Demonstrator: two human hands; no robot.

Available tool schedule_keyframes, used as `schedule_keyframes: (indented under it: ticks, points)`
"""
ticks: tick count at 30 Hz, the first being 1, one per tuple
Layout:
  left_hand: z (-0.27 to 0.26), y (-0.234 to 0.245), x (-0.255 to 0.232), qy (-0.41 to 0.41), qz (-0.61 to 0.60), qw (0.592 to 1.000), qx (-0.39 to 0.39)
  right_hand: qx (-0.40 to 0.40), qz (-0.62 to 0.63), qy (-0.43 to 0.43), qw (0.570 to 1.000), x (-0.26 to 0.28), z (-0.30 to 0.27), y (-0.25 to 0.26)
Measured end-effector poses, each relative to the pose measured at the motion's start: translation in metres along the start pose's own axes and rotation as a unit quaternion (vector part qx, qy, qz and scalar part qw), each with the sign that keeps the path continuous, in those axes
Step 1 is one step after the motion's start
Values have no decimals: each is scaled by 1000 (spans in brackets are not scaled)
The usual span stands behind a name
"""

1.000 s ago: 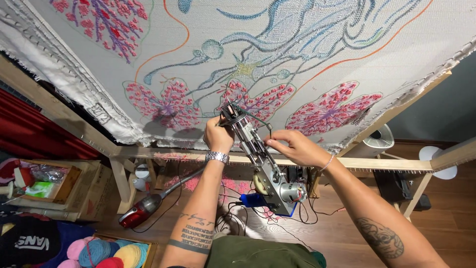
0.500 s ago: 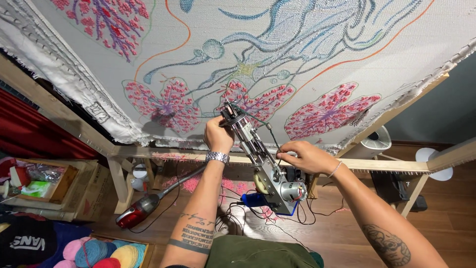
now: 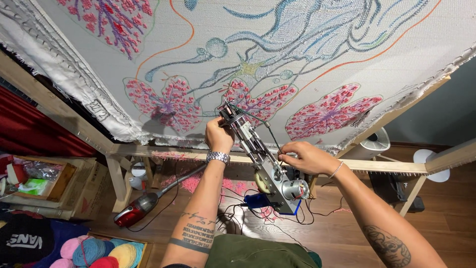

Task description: Use a tufting gun to create a colorful patterned rug on a vertically mounted canvas.

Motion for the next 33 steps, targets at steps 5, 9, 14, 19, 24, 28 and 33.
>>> schedule_keyframes:
  ticks: [5, 9, 14, 19, 24, 28, 33]
  points:
    - [-1, 1, -1, -9, 12, 1000, 1, 6, 4, -10, 1000, 10, 1, 2]
    - [2, -2, 17, 19, 4, 1000, 4, 6, 86, -39, 995, 38, -5, 11]
    - [17, -23, 80, 123, -221, 967, -7, -34, 220, -73, 972, -22, -19, -10]
    - [35, -34, 125, 168, -252, 953, -18, 18, 224, -115, 968, -76, -54, -80]
    - [51, -42, 144, 228, -212, 950, -19, -9, 387, -172, 906, 24, -36, -101]
    - [71, -56, 180, 232, -276, 933, 3, -124, 523, -232, 811, 43, -8, -138]
    - [87, -37, 158, 287, -274, 914, 86, -311, 526, -207, 764, 49, 10, -194]
Point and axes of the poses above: each hand's wrist, its own z-axis towards the middle knuckle, its own y-axis out of the back of the hand, x = y × z, the point moved 2 cm from there along z, towards the middle knuckle, and after that the axes turned 7 degrees about -y, right-handed, at the moved point
